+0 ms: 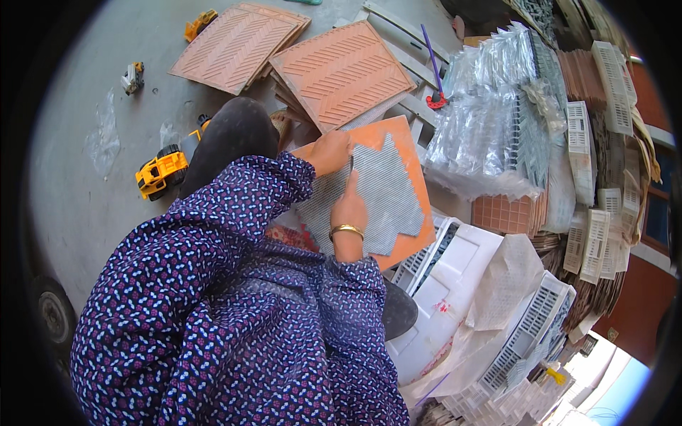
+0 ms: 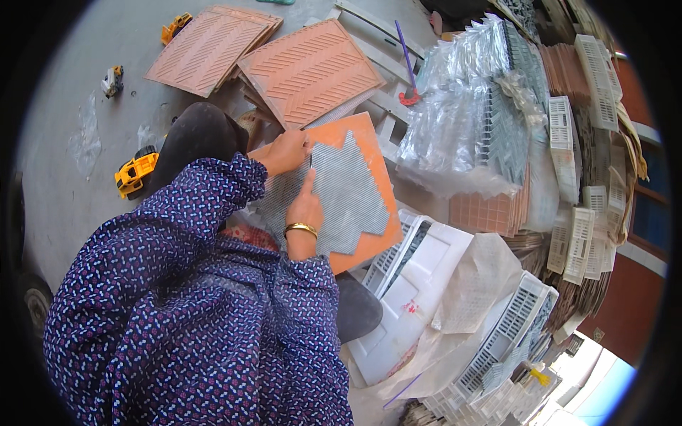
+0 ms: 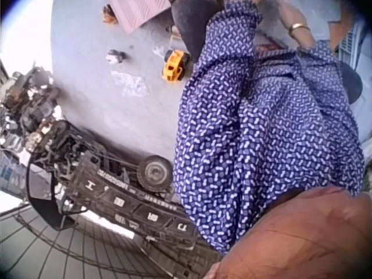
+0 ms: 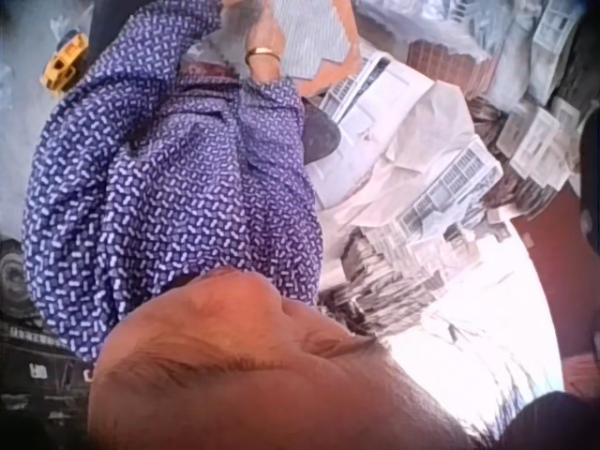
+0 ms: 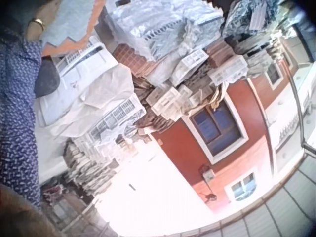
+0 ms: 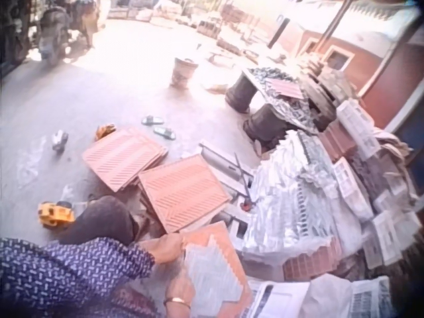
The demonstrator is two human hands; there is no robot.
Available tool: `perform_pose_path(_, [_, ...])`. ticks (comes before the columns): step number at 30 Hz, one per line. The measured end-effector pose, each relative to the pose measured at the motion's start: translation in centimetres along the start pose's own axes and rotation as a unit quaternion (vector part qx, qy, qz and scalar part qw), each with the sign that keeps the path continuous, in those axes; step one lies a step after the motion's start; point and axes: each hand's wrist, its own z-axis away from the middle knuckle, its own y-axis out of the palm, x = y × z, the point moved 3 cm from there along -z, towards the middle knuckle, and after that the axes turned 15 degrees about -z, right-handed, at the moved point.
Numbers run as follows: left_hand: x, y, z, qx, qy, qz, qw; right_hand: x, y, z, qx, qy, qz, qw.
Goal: The person sits on the floor and uses a utility knife to cut a gray patterned tile placed on an orange board. They score and snap the tile, then place the cut piece into a plastic bag.
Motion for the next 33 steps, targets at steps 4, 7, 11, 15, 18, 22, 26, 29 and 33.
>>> perform_pose_path(4, [0.2,-0.1,0.0,-0.002,-0.008,0.026,1.0,-0.6,0.0,0.7,0.003,-0.004,-0.01,1.0])
perform_pose_path(7, [0.3,-0.1,0.0,0.002,-0.015,0.04,0.999,-1.6,0.0,1.1,0.002,-0.012,-0.052,0.999])
perform_pose_path(11, [1.0,0.5,-0.3,-0.001,0.012,0.063,0.998,-3.3,0.4,0.9,-0.012,-0.055,-0.097,0.994])
perform_pose_path(15, [0.9,0.4,-0.8,0.042,0.019,0.11,0.993,-5.5,1.1,0.0,0.068,-0.014,-0.312,0.948])
perform_pose_path(18, [-0.3,-0.8,-0.3,0.106,0.097,0.085,0.986,-4.7,0.0,0.0,0.104,0.027,-0.392,0.914])
perform_pose_path(22, [-0.8,-1.1,-0.4,0.083,0.15,-0.01,0.985,-4.3,-0.3,-0.5,0.126,0.031,-0.419,0.899])
perform_pose_path(26, [-0.6,-1.6,-0.1,0.074,0.145,0.022,0.986,-4.7,-0.2,-0.4,0.169,0.037,-0.534,0.827])
perform_pose_path(29, [-1.0,-1.7,-0.3,0.092,0.143,0.025,0.985,-5.4,0.5,-0.4,0.187,0.059,-0.615,0.764])
perform_pose_path(33, [-0.7,-1.7,-0.3,0.105,0.137,0.004,0.985,-5.4,0.8,-0.3,0.188,0.064,-0.653,0.731])
